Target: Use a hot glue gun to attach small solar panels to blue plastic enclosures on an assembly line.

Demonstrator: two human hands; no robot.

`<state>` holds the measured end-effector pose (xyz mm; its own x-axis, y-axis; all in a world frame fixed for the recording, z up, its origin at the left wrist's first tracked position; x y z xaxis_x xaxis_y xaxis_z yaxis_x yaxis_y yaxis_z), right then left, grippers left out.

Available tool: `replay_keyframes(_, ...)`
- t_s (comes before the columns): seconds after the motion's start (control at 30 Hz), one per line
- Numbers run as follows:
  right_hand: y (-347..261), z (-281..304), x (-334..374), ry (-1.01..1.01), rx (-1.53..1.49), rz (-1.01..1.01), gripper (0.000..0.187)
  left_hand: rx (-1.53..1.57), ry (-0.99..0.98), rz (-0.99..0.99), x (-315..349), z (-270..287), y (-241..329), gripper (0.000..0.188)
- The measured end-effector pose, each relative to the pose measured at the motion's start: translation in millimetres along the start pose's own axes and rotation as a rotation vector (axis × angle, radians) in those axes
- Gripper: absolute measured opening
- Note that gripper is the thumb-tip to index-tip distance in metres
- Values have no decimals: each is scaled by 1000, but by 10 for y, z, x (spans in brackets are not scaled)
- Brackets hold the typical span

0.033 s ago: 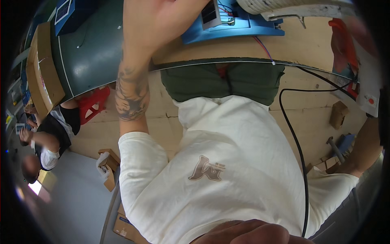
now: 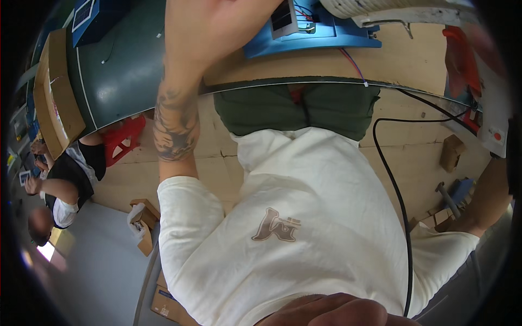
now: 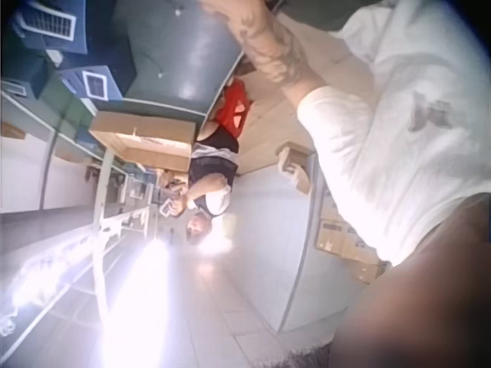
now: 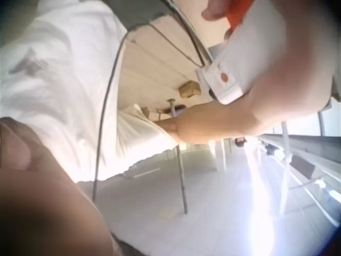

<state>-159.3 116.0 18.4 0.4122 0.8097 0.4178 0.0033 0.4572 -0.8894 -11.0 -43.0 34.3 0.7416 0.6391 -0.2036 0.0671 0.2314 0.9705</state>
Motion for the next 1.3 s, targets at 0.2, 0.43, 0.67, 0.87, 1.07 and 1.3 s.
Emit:
replay_keyframes(0.2, -40, -34, -16, -8, 30, -1, 39, 14, -24, 8, 5, 16, -6, 31)
replay_keyframes(0.43, -50, -20, -9, -13, 43, 0, 39, -86, -16, -29, 10, 45, 23, 29)
replay_keyframes(0.67, -53, 54, 10, -1, 49, 0, 39, -101, -4, -42, 12, 48, 20, 29)
replay_keyframes(0.87, -38, 126, 52, 13, 35, 5, 39, -168, -1, -55, 10, 58, 50, 28)
replay_keyframes(1.07, -31, 220, 117, 34, 5, 31, 39, -129, 4, -43, 10, 52, 51, 28)
replay_keyframes(1.3, -15, 364, 253, 78, -55, 87, 39, -121, -7, -55, 0, 28, 81, 28)
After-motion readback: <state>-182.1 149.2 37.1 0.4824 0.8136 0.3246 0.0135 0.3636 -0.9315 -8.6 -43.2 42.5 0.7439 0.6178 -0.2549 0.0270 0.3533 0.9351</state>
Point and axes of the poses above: each hand's wrist, its own x-axis away from the middle knuckle, its own z-axis out of the back of the hand, y = z × x, the point moved 9 cm from there along -x, towards the middle knuckle, and after that the axes turned 3 degrees about y, right-handed, at the moved point
